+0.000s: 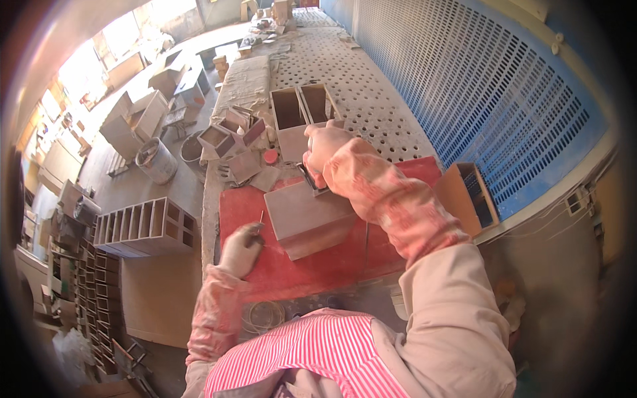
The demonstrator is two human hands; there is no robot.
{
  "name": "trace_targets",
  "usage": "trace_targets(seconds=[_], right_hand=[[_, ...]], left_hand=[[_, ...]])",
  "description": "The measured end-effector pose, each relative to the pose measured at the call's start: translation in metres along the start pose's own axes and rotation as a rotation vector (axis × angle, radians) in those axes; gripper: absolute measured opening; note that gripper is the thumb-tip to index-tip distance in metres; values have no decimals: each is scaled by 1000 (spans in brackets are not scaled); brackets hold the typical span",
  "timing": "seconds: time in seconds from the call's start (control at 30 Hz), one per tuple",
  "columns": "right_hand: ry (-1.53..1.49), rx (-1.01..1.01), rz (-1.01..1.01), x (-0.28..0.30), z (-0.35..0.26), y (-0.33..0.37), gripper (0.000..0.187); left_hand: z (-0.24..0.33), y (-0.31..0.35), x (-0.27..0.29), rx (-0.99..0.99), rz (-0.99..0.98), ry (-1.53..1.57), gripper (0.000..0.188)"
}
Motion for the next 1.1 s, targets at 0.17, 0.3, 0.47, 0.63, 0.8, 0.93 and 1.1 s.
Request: trace_targets(seconds=[0.17, 0.3, 0.47, 0.63, 0.8, 0.93, 1.1], right_hand=[[-672, 410, -20, -53, 6, 41, 77], [-923, 281, 230, -65, 115, 96, 86], [-848, 225, -49, -164, 149, 120, 74], [-796, 259, 151, -174, 165, 99, 42], [-770, 378, 131, -164, 166, 95, 39], [-792, 388, 146, -165, 164, 91, 39], [-908, 301, 80, -173, 175, 89, 39]], left_hand=[[99, -70, 57, 15, -23, 203, 76], [155, -106, 57, 185, -376, -339, 97], [210, -145, 2, 40, -525, -523, 95], [226, -221, -49, 17, -481, -594, 78], [186, -238, -7, 52, -425, -606, 81], [190, -196, 4, -37, -479, -685, 84], [223, -227, -43, -106, -422, -688, 74]])
Point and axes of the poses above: each hand's wrist, its own y-axis away from the middle knuckle, its own x-axis out of the back of the hand, z = x × y, the point moved 9 cm from there along -y, towards the middle knuckle, and after that the axes turned 6 degrees about -z, right-handed, at the moved point
